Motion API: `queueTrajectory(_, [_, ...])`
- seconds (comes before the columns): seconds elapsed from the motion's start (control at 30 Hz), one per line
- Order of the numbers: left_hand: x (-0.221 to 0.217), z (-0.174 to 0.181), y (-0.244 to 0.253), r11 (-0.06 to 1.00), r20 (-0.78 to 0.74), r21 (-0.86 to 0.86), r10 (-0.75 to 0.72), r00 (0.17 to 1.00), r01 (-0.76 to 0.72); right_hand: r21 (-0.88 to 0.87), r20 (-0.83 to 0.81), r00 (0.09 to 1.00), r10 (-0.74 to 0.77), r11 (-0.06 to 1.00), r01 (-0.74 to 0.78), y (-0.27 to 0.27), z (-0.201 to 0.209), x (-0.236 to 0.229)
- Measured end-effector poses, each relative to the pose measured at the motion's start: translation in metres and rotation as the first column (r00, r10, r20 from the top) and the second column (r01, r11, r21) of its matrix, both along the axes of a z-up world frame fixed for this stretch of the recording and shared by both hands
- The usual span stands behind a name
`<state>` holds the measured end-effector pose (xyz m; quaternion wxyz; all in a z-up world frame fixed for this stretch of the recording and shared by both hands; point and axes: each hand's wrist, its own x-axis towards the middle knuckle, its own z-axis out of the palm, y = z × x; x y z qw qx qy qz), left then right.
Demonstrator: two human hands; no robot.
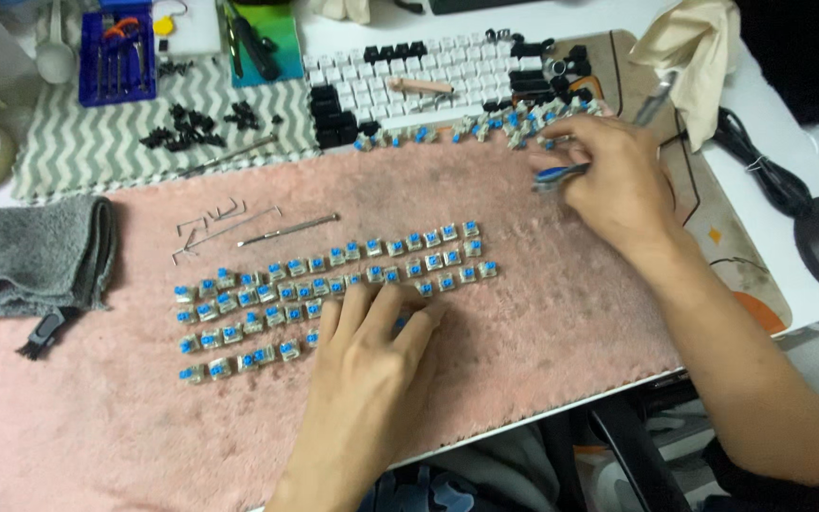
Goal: The person cleans individual mechanical keyboard switches using a small brush. They pick up each switch, brush its sides and stem, and place it back on a pink mat in organized rows. The workspace includes a disassembled keyboard case, tools, and a pile of switches.
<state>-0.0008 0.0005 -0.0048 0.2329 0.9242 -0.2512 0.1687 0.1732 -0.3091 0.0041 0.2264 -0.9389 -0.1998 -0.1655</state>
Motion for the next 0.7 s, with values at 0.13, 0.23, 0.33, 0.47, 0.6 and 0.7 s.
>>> queueTrajectory(0.13, [-0.006,0.006,0.003,0.999,0.004,-0.038,0.017,1.000,-0.017,-0.116,0.091,0.996,0.007,0.993,0.004,0.002,-0.024,0.029])
queueTrajectory(0.23, [-0.013,0.013,0.006,0.995,0.005,-0.101,0.026,1.000,-0.026,-0.179,-0.010,0.999,-0.052,0.983,0.049,0.008,-0.024,0.033])
queueTrajectory(0.33, [-0.020,0.019,0.007,0.977,0.037,-0.213,0.033,0.999,-0.025,-0.191,0.066,0.997,0.034,0.981,-0.021,0.004,-0.030,0.035])
queueTrajectory(0.47, [-0.028,0.019,0.000,0.820,-0.016,-0.568,-0.087,0.996,0.063,-0.223,0.047,0.999,-0.028,0.974,0.037,0.004,-0.029,0.030])
queueTrajectory(0.6, [-0.042,0.003,-0.022,0.676,0.012,-0.726,-0.171,0.985,0.126,-0.252,-0.028,0.994,-0.110,0.963,0.099,0.009,-0.024,0.031])
queueTrajectory(0.7, [-0.057,0.006,-0.035,0.551,-0.163,-0.834,-0.297,0.941,0.030,-0.192,-0.128,0.982,-0.142,0.975,0.116,0.014,-0.013,0.026])
